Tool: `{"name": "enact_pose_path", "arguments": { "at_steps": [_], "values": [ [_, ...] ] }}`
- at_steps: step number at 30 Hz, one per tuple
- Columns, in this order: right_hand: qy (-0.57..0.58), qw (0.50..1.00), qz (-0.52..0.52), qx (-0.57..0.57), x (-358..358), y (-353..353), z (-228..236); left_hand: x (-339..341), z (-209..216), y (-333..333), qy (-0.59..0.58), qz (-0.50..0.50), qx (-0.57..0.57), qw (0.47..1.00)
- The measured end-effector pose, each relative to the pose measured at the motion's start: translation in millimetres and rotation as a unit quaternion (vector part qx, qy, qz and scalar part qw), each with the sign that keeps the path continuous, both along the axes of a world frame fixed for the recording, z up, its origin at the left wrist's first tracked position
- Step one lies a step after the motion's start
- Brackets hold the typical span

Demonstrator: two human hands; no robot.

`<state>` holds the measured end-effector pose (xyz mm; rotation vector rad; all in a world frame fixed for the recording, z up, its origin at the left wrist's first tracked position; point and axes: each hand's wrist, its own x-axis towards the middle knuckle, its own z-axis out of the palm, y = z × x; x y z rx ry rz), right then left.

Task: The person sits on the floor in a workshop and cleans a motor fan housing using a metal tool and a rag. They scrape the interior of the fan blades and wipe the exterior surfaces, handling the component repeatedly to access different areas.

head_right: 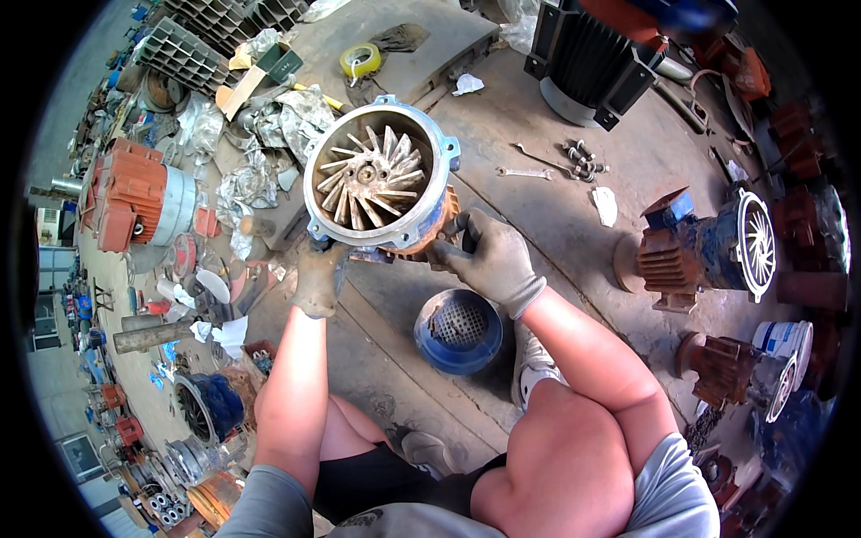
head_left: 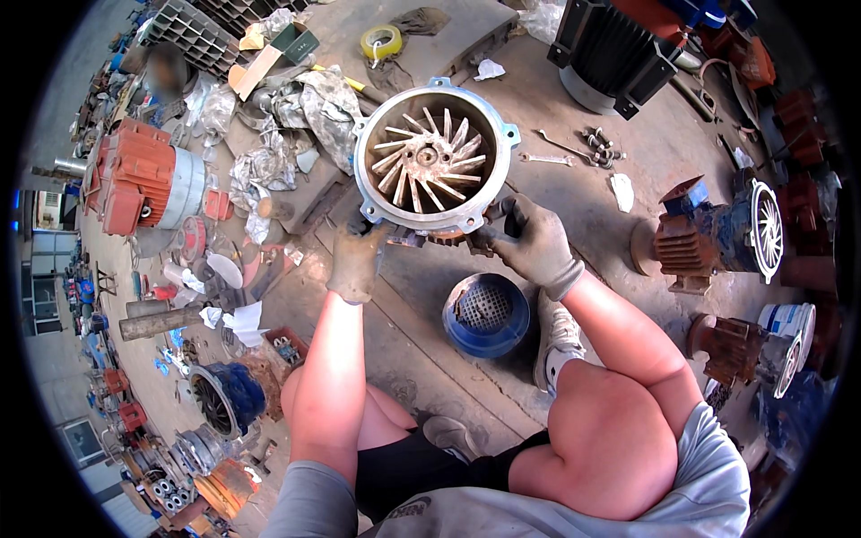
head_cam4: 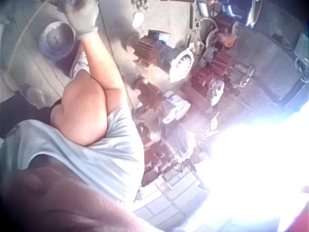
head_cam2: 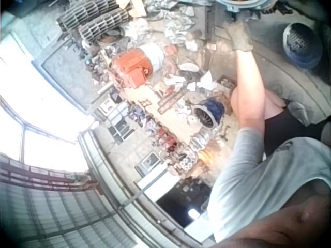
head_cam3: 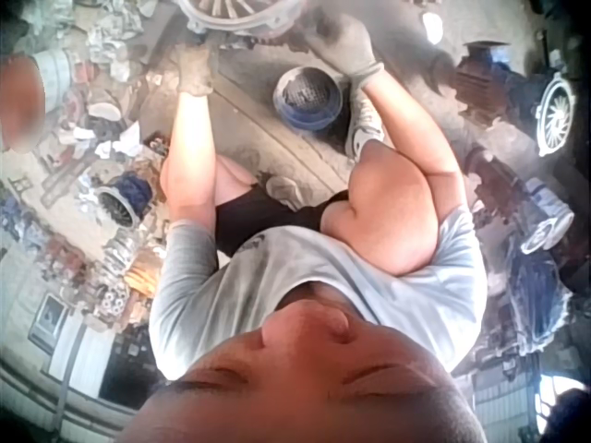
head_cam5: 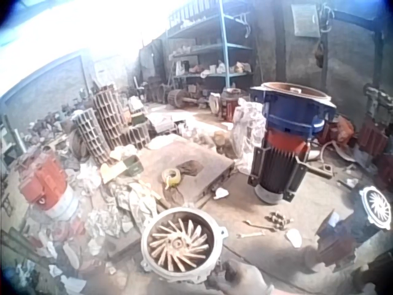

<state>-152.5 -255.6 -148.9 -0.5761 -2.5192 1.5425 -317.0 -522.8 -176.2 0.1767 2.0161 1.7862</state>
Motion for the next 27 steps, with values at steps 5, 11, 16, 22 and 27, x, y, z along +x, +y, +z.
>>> {"name": "enact_pose_path", "arguments": {
  "at_steps": [5,11,16,22,27],
  "values": [
    [0.012,1.0,0.004,-0.017,-2.4,-2.8,-13.1,-8.3,-23.2,-15.1,0.146,-0.064,-0.061,0.985],
    [0.0,1.0,-0.005,-0.015,-0.9,-3.0,-0.6,0.5,-9.7,1.5,0.039,0.008,0.007,0.999],
    [0.03,0.999,0.01,0.007,-3.0,1.8,-13.1,2.9,-3.4,6.6,0.027,0.028,-0.002,0.999],
    [-0.036,0.998,0.006,-0.055,-8.9,-5.0,6.0,-9.7,-47.8,-31.5,0.184,-0.018,-0.064,0.981],
    [-0.08,0.988,0.013,-0.133,-1.8,3.9,20.8,6.8,-3.8,8.1,0.045,0.034,0.007,0.998]
  ]
}}
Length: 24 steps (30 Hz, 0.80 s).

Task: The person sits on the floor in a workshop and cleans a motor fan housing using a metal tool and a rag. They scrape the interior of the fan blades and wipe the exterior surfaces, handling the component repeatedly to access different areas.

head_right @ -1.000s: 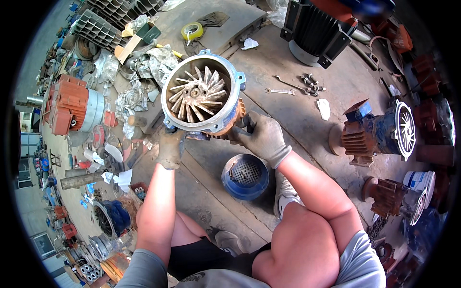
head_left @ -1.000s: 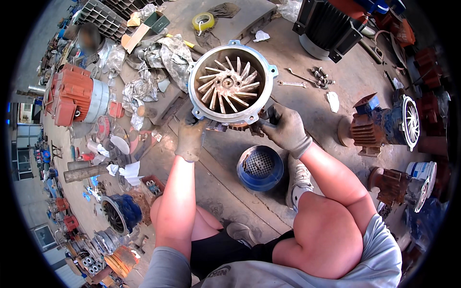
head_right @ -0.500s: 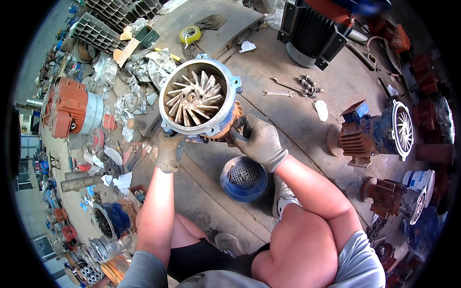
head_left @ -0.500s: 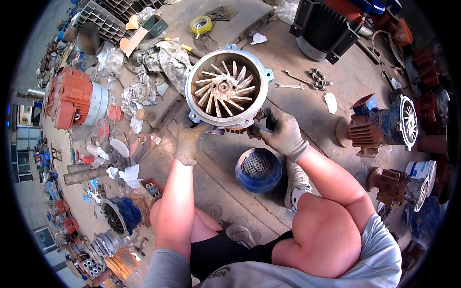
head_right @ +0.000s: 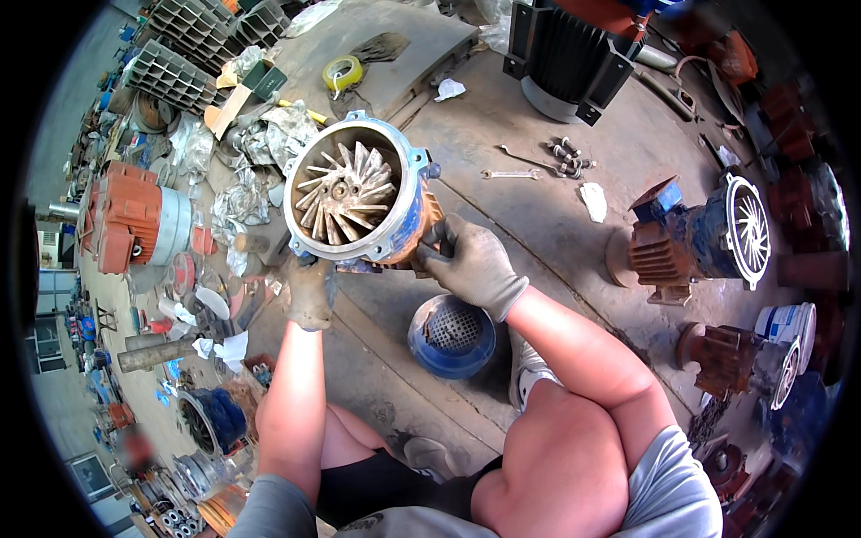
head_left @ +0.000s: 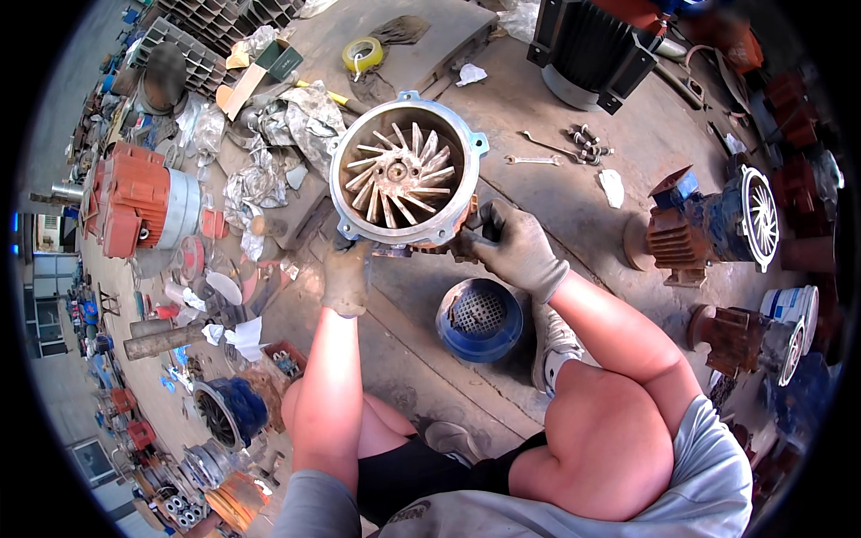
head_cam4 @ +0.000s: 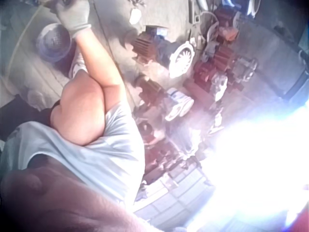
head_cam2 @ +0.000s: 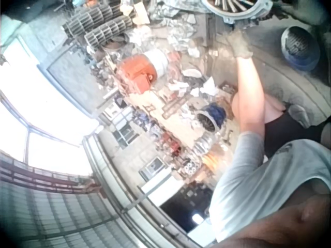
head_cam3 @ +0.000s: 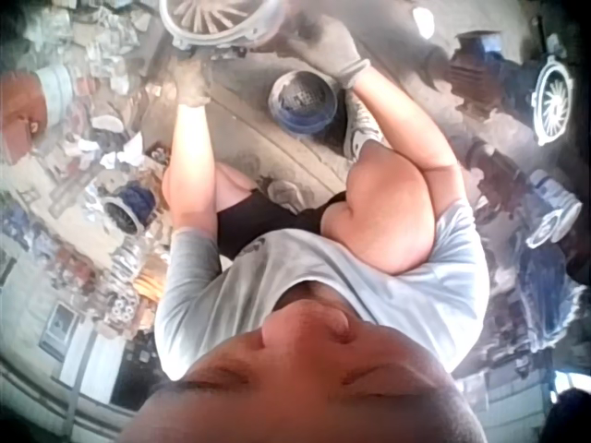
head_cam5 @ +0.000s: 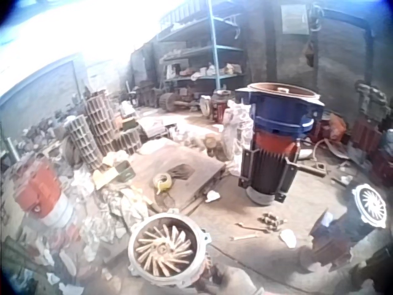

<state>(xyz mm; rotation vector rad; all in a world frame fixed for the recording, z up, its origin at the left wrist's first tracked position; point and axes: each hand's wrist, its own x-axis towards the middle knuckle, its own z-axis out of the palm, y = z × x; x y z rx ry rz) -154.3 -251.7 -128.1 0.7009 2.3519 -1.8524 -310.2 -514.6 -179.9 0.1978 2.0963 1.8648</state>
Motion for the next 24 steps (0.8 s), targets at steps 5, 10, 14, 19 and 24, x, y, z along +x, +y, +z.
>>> {"name": "enact_pose_path", "arguments": {
  "at_steps": [5,10,14,19,24],
  "values": [
    [-0.053,0.987,-0.003,-0.149,18.1,24.8,-35.3,-4.2,-15.8,-27.3,-0.034,0.046,0.038,0.998],
    [-0.05,0.961,-0.012,-0.272,39.8,44.8,-31.4,23.6,80.4,27.7,0.07,0.107,0.102,0.986],
    [-0.074,0.959,-0.028,-0.272,38.4,47.2,-22.3,26.1,143.6,86.6,0.12,0.102,-0.097,0.983],
    [-0.065,0.975,-0.001,-0.213,48.0,53.3,-27.7,28.7,145.0,102.4,0.202,0.1,-0.113,0.968],
    [-0.034,0.988,-0.014,-0.153,59.7,62.7,-44.7,6.3,137.2,83.3,0.196,0.013,-0.089,0.976]
  ]
}}
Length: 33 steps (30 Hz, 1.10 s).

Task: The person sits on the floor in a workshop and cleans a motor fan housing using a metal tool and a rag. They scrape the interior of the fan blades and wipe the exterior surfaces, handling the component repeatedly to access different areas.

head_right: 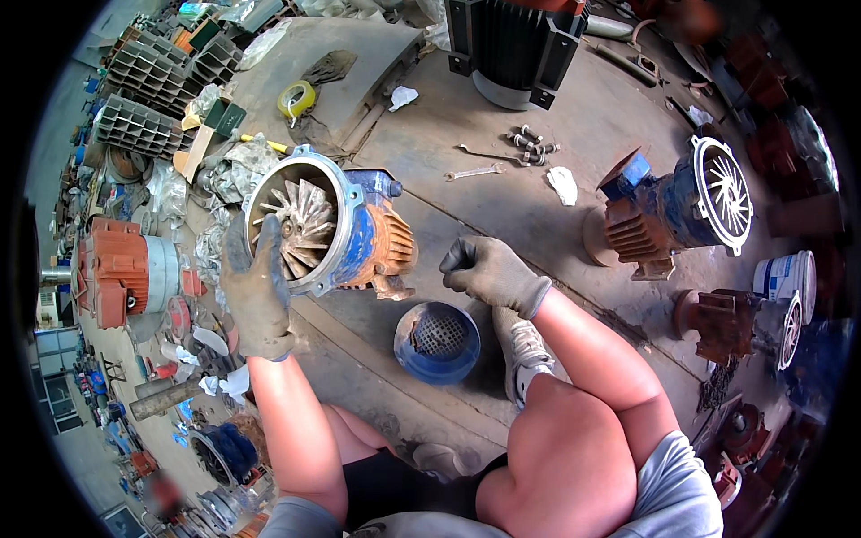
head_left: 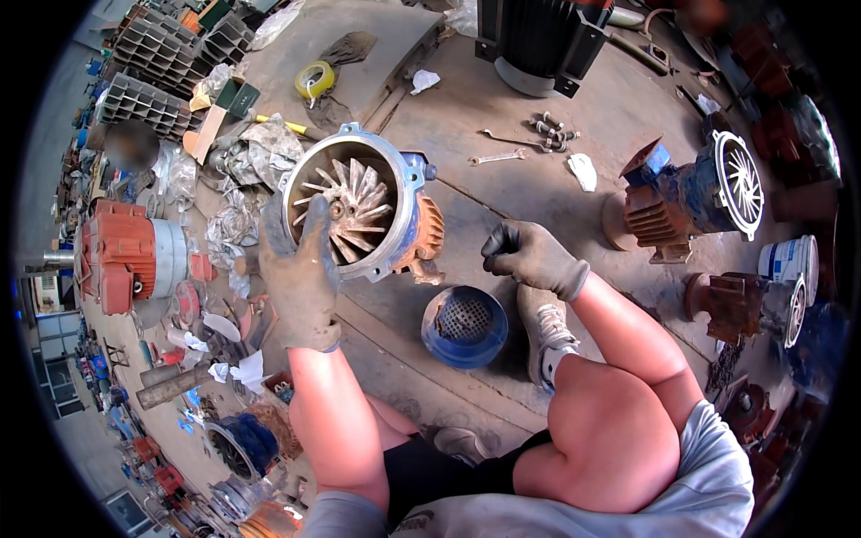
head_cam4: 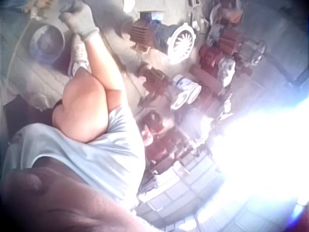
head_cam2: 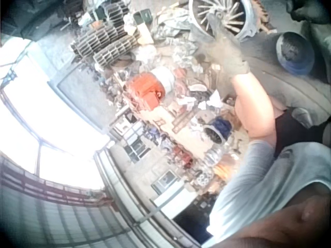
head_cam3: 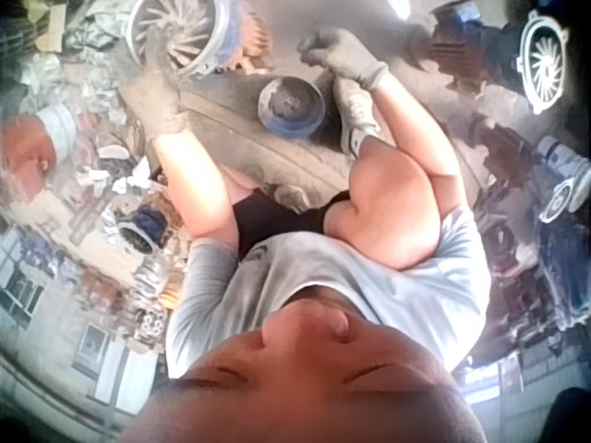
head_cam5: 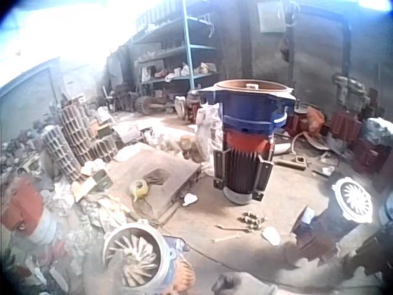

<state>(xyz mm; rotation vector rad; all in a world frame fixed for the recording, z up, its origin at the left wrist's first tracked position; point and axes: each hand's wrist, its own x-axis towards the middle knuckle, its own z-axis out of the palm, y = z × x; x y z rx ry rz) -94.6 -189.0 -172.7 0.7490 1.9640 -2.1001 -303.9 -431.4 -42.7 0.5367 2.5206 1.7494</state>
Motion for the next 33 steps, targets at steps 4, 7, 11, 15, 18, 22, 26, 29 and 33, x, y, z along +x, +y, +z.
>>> {"name": "enact_pose_path", "arguments": {
  "at_steps": [4,7,11,15,18,22,26,29,33],
  "values": [
    [0.04,0.999,0.002,0.011,-9.6,1.3,3.9,-15.4,7.9,-3.5,-0.086,-0.054,0.045,0.994],
    [0.084,0.996,-0.019,-0.031,-16.8,4.4,15.8,-39.6,8.3,-7.9,-0.106,-0.123,0.019,0.986],
    [0.122,0.992,-0.03,0.017,-42.6,15.6,35.2,-75.2,18.8,-3.1,-0.115,-0.263,-0.051,0.956],
    [0.171,0.984,-0.042,0.04,-74.2,18.7,29.6,-101.5,32.0,8.4,-0.178,-0.336,-0.087,0.921],
    [0.147,0.983,-0.062,-0.09,-79.0,1.0,43.8,-104.1,31.8,11.8,-0.193,-0.363,-0.051,0.91],
    [0.096,0.995,-0.035,0.002,-86.7,-9.7,47.1,-96.8,27.8,10.5,-0.218,-0.336,-0.02,0.916],
    [0.144,0.981,-0.125,-0.046,-80.0,-3.0,22.2,-75.8,22.9,3.2,-0.091,-0.208,0.002,0.974],
    [0.185,0.965,-0.179,-0.044,-27.8,-0.4,-2.7,-35.2,4.5,-36.0,0.002,-0.001,0.08,0.997],
    [0.048,0.986,-0.012,0.159,37.2,-14.1,-98.8,78.0,-12.3,-105.8,-0.092,0.028,0.001,0.995]
  ]
}}
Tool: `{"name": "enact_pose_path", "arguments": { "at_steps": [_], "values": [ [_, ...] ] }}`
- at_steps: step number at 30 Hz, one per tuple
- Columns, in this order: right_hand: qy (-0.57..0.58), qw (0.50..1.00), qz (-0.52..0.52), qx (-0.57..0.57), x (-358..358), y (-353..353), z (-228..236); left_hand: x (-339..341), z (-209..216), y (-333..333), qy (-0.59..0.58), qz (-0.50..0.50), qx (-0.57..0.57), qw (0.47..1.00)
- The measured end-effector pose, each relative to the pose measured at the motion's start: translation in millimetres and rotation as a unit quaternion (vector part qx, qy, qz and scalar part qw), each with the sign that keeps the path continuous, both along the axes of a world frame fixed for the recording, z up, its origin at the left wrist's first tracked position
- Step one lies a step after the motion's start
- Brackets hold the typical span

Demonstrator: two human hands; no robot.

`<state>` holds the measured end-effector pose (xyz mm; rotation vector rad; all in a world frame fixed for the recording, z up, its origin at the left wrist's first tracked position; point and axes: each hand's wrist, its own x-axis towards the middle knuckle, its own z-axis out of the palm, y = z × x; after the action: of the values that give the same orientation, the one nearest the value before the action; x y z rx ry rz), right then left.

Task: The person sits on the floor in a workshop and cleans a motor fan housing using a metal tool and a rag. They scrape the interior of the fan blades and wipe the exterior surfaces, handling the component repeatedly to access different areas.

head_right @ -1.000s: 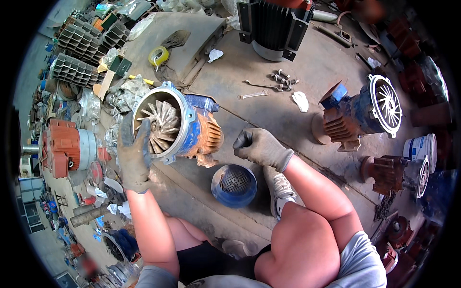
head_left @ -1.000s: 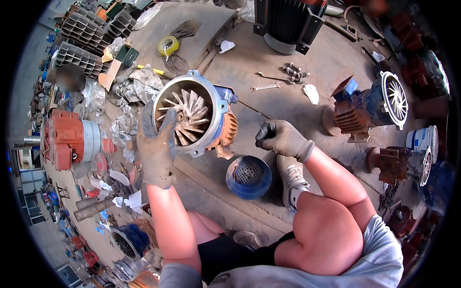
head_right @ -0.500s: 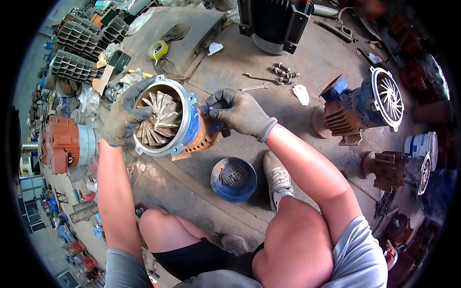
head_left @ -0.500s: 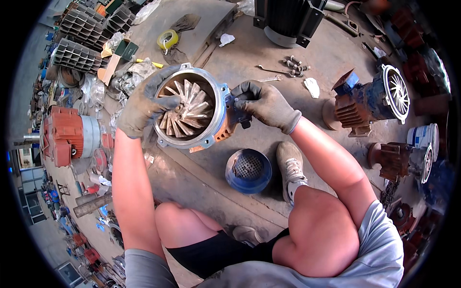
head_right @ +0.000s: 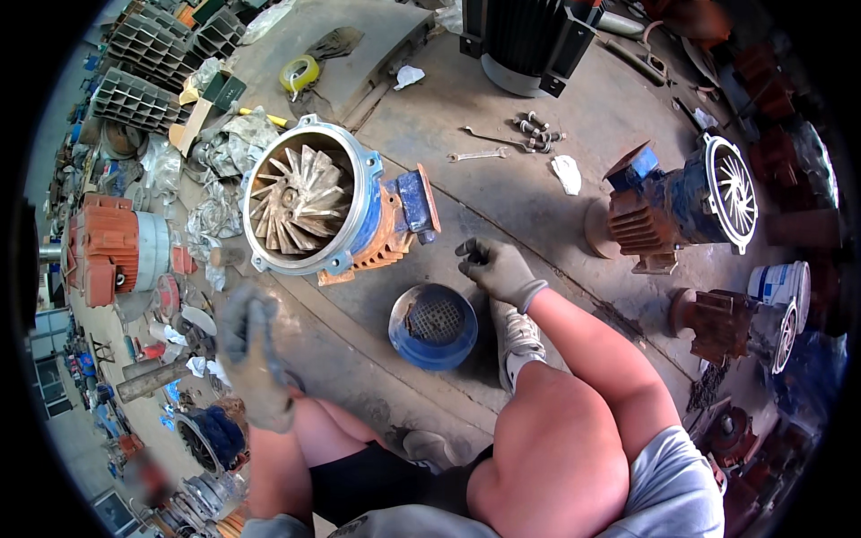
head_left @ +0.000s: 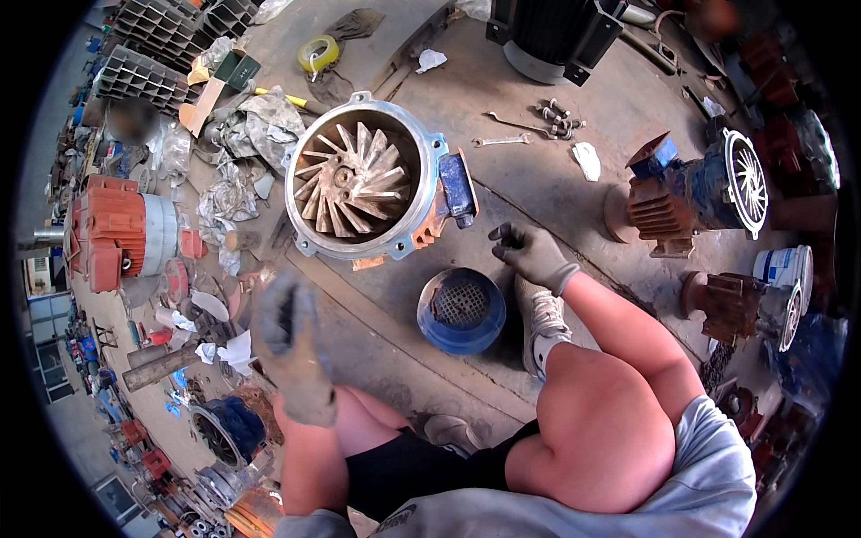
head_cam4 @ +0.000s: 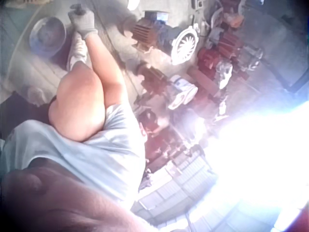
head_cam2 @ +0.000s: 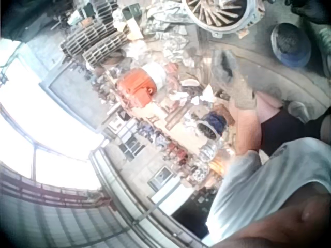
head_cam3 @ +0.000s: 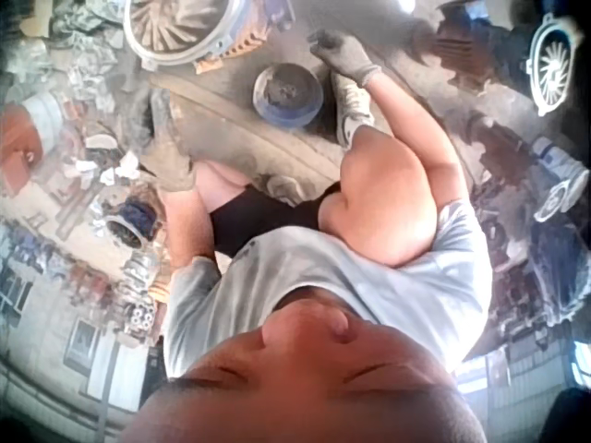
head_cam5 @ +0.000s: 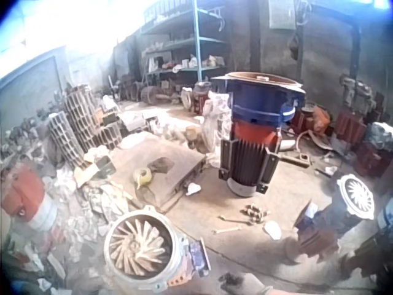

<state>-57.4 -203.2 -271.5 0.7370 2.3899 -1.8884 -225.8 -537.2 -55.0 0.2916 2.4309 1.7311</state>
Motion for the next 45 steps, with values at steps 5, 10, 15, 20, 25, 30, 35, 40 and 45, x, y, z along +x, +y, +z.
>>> {"name": "enact_pose_path", "arguments": {
  "at_steps": [5,10,15,20,25,30,35,40,45],
  "values": [
    [-0.096,0.981,0.153,0.065,8.5,-50.0,-33.1,89.1,-67.3,6.3,-0.303,-0.162,-0.208,0.916],
    [-0.089,0.961,0.214,0.152,-19.3,-45.9,-61.7,91.3,-67.2,11.8,-0.096,-0.349,-0.343,0.866],
    [-0.09,0.881,0.347,0.309,-62.7,-50.0,-103.3,94.2,-69.5,7.6,-0.122,-0.394,-0.426,0.805],
    [-0.205,0.89,0.318,0.257,-76.6,-66.5,-105.3,92.0,-64.6,5.4,-0.156,-0.339,-0.385,0.844],
    [-0.178,0.853,0.357,0.337,-57.2,-49.6,-129.2,84.3,-63.0,6.2,-0.179,-0.255,-0.29,0.905],
    [-0.103,0.902,0.281,0.311,-41.6,-35.9,-94.2,92.0,-61.4,2.5,-0.153,-0.254,-0.259,0.919],
    [-0.124,0.876,0.319,0.34,-52.2,-41.2,-88.2,106.1,-59.4,5.2,-0.267,-0.24,-0.079,0.93],
    [-0.135,0.811,0.377,0.427,-58.0,-46.7,-126.1,96.0,-41.3,18.6,-0.517,-0.058,0.205,0.829],
    [-0.141,0.877,0.341,0.309,-67.6,-59.5,-96.1,86.0,-69.8,1.9,-0.606,-0.016,0.313,0.731]
  ]
}}
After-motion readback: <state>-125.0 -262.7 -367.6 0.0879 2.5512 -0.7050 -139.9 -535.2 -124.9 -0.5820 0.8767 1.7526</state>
